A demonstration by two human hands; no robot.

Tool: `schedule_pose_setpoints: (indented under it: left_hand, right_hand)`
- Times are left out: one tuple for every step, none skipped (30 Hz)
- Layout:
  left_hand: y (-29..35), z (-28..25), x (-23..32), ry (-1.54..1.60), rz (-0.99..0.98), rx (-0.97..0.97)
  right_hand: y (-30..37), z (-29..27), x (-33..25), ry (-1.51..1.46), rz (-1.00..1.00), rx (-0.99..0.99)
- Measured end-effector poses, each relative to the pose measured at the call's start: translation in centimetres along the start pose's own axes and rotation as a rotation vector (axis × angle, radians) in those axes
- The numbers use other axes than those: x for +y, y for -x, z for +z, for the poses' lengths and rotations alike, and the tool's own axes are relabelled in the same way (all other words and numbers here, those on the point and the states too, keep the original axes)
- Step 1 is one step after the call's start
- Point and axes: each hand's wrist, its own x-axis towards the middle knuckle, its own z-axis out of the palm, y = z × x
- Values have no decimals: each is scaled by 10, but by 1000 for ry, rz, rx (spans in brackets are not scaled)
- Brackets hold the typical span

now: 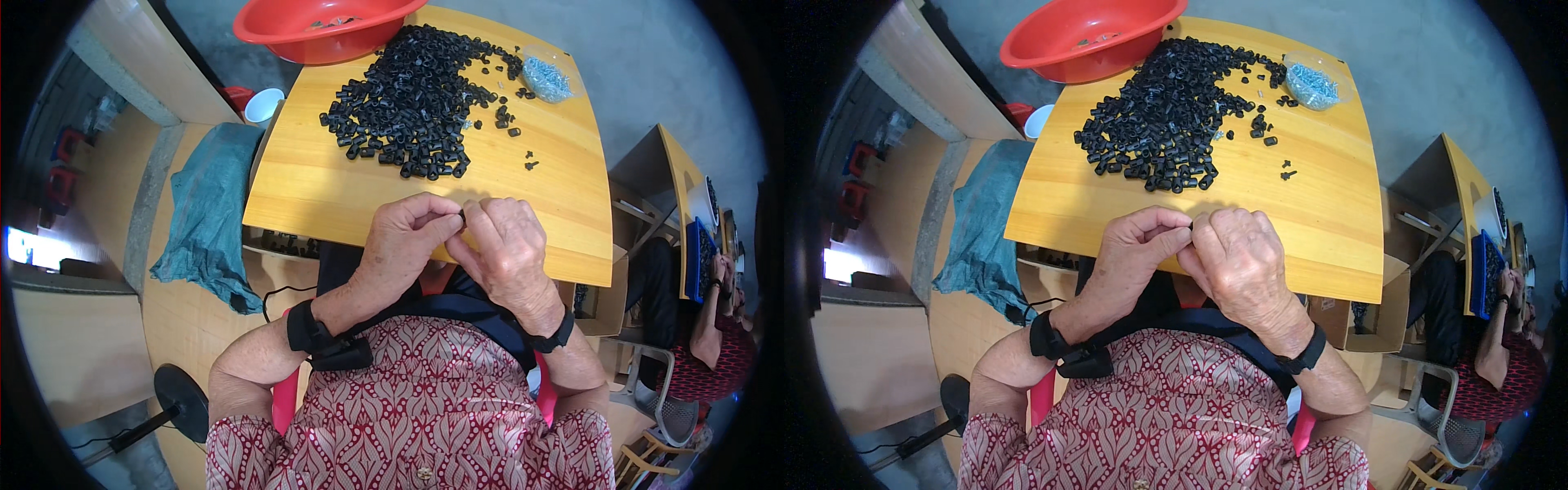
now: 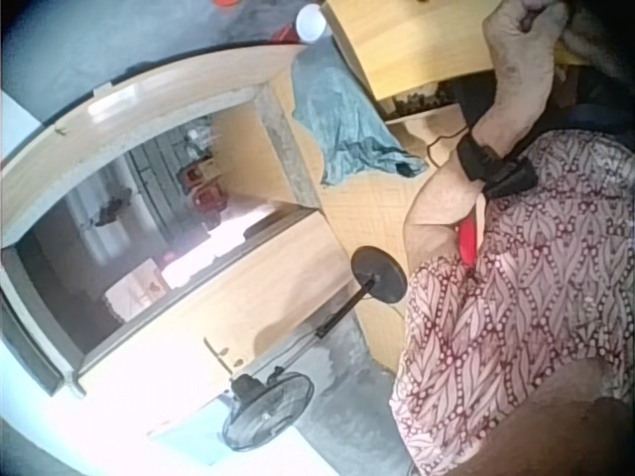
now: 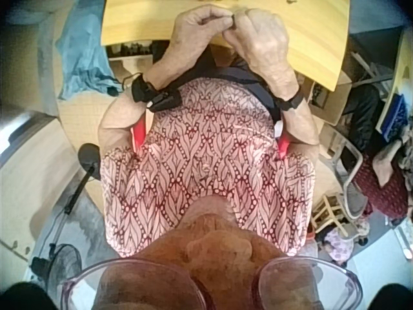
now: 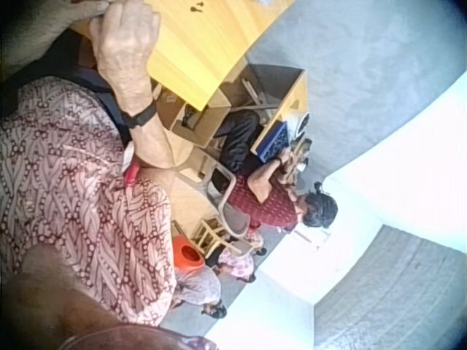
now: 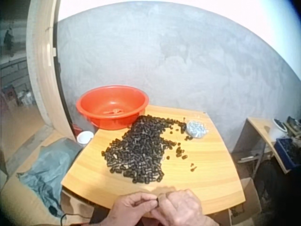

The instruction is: The person assembles components by hand by picking up a black plastic piece and a small metal screw from the table. They insert the screw into the plastic piece and place the assembled unit into a box.

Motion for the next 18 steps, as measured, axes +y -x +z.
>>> schedule_pose_setpoints:
  left_hand:
    - [0, 0, -1, 0, 0, 1]
    - [0, 0, -1, -13, 1, 0]
    - [-1, -1, -1, -26, 2, 0]
    - [-1, 0, -1, -25, 2, 0]
    - [-1, 1, 0, -26, 11, 8]
    - [-1, 1, 1, -26, 20, 17]
    - [-1, 1, 0, -24, 20, 19]
    - [-1, 1, -1, -43, 22, 11]
    - [-2, 1, -1, -61, 24, 3]
    - [-2, 1, -1, -59, 22, 4]
    - [-2, 1, -1, -66, 22, 15]
    - [-2, 1, -1, -73, 23, 27]
    - [-3, 1, -1, -71, 23, 30]
    - [-3, 1, -1, -84, 14, 33]
    - [-2, 0, -2, -97, 5, 38]
    - [-3, 0, -2, -95, 3, 42]
    - [-4, -1, -3, -124, 20, 40]
    - [-6, -1, -4, -152, 35, 36]
  right_hand:
    - [0, 0, 0, 9, -1, -8]
    - [0, 0, 0, 19, -3, -15]
    - [0, 0, 0, 19, -3, -16]
    - [-1, -1, -1, 10, 8, -12]
    - [-1, -1, -1, 0, 19, -7]
    - [-1, -1, 0, 0, 18, -9]
    - [-1, -1, 1, 12, -1, -8]
    - [-1, -1, 2, 23, -19, -8]
    - [-1, -1, 2, 23, -20, -10]
    - [0, 0, 1, 36, -10, -35]
    - [0, 1, 1, 50, -1, -60]
    - [0, 3, -1, 49, -3, -62]
    - [0, 4, -3, 52, 14, -44]
    - [-1, 5, -4, 55, 31, -27]
    - [0, 6, -5, 51, 29, -30]
    - [-1, 6, -6, 66, 34, -33]
    - [-1, 6, -6, 81, 39, -37]
    - [-2, 4, -6, 79, 39, -43]
